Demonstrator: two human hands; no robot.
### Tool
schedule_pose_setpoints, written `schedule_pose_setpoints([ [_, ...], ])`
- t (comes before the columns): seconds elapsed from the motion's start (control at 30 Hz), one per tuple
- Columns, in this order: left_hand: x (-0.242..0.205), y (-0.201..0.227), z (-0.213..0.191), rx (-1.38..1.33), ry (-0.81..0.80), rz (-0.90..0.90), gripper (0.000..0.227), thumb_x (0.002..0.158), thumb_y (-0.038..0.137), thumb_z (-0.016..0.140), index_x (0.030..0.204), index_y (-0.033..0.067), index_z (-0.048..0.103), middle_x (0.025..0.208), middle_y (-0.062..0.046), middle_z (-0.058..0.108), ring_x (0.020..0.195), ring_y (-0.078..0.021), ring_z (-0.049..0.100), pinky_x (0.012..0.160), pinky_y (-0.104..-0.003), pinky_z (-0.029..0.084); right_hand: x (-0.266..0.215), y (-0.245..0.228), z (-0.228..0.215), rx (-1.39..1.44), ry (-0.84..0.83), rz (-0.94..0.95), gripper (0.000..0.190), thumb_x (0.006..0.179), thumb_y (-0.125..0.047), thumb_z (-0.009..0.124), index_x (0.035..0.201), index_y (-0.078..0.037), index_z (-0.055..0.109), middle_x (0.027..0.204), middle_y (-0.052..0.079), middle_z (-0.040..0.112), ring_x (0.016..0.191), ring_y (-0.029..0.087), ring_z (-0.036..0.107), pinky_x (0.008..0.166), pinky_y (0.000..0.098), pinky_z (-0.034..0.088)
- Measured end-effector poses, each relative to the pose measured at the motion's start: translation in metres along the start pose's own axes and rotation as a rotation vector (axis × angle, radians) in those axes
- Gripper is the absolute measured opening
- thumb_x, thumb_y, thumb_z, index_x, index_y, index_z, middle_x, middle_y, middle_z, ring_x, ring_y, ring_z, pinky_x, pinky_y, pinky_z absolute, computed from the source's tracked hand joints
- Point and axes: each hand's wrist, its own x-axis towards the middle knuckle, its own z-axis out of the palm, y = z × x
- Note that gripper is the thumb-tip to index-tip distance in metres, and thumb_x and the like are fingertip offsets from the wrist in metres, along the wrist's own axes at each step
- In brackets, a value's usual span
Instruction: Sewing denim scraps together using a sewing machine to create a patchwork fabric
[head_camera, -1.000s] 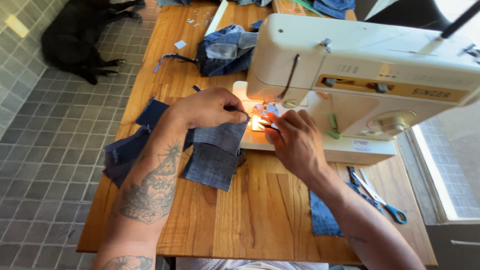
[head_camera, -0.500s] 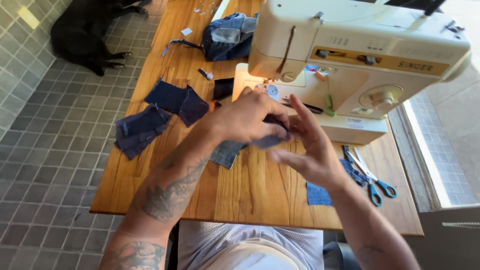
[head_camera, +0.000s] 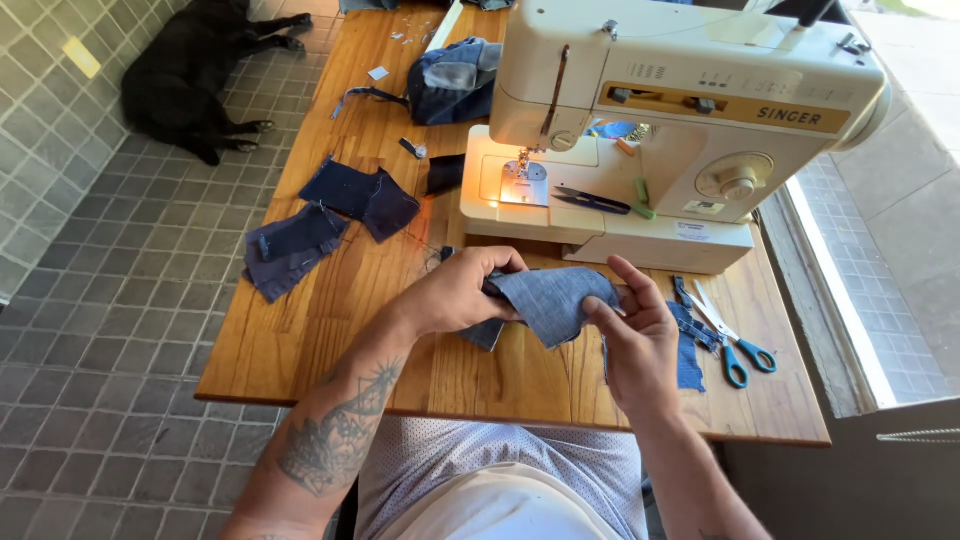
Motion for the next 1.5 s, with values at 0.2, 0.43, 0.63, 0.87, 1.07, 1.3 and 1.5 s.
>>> schedule_pose_setpoints([
  [0.2, 0.010, -0.005, 0.020, 0.016, 0.166, 0.016, 0.029, 0.085, 0.018, 0.102, 0.111, 0.0197, 0.090, 0.082, -0.002, 0.083, 0.080, -0.0113, 0.075, 0.072, -0.027, 0.061, -0.018, -0.031, 0.028, -0.945, -0.172, -0.759, 0.078, 0.091, -0.045, 0.102, 0.155, -0.010, 0.076, 0.144, 0.014, 0.068, 0.139, 0.032, 0.061, 0.111, 0.0454, 0.038],
  [0.43, 0.012, 0.007, 0.034, 0.038, 0.120, 0.149, 0.034, 0.089, 0.012, 0.093, 0.121, 0.0205, 0.089, 0.099, -0.010, 0.089, 0.099, -0.0218, 0.083, 0.091, -0.040, 0.065, -0.012, -0.013, 0.025, -0.852, -0.138, -0.646, 0.082, 0.079, -0.017, 0.111, 0.152, -0.008, 0.076, 0.117, 0.005, 0.082, 0.112, 0.025, 0.081, 0.097, 0.0371, 0.051],
  [0.63, -0.002, 0.008, 0.003, 0.018, 0.044, 0.102, 0.047, 0.087, 0.027, 0.101, 0.132, 0.0204, 0.090, 0.103, -0.009, 0.090, 0.102, -0.0195, 0.078, 0.095, -0.040, 0.064, 0.002, -0.023, -0.003, -0.702, 0.002, -0.339, 0.017, 0.107, -0.002, 0.086, 0.122, -0.009, 0.091, 0.092, 0.007, 0.084, 0.084, 0.016, 0.077, 0.077, 0.0330, 0.061],
  [0.87, -0.032, -0.005, -0.053, 0.262, -0.077, -0.334, 0.054, 0.068, 0.037, 0.114, 0.115, 0.0199, 0.093, 0.082, -0.003, 0.084, 0.078, -0.0194, 0.073, 0.069, -0.034, 0.059, 0.018, -0.032, -0.046, -0.373, 0.130, 0.095, 0.011, 0.109, -0.013, 0.088, 0.110, -0.003, 0.086, 0.073, 0.001, 0.070, 0.062, 0.005, 0.061, 0.053, 0.0195, 0.048],
  [1.07, -0.069, -0.015, -0.091, 0.391, -0.222, -0.560, 0.037, 0.071, 0.038, 0.111, 0.101, 0.0203, 0.098, 0.076, -0.005, 0.083, 0.069, -0.0209, 0.071, 0.060, -0.036, 0.055, -0.012, -0.030, -0.063, -0.666, 0.135, 0.086, 0.011, 0.115, -0.018, 0.085, 0.112, -0.007, 0.084, 0.067, -0.001, 0.067, 0.059, 0.007, 0.058, 0.053, 0.0220, 0.045],
  [1.3, -0.119, -0.063, -0.149, 0.078, -0.036, -0.560, 0.026, 0.094, 0.010, 0.095, 0.119, 0.0042, 0.092, 0.090, -0.009, 0.085, 0.080, -0.0208, 0.069, 0.069, -0.034, 0.057, -0.055, -0.016, -0.044, -1.211, 0.085, -0.085, 0.013, 0.113, -0.027, 0.083, 0.116, -0.015, 0.083, 0.070, 0.012, 0.076, 0.069, 0.037, 0.077, 0.067, 0.0514, 0.058],
  [1.5, -0.153, -0.092, -0.174, 0.017, 0.075, -0.713, 0.051, 0.076, -0.006, 0.109, 0.124, -0.0005, 0.090, 0.092, -0.005, 0.061, 0.085, -0.0155, 0.055, 0.074, -0.027, 0.045, -0.059, 0.015, -0.056, -1.566, 0.068, -0.096, 0.023, 0.116, -0.043, 0.076, 0.114, -0.021, 0.081, 0.074, 0.003, 0.078, 0.077, 0.038, 0.077, 0.066, 0.0544, 0.052],
])
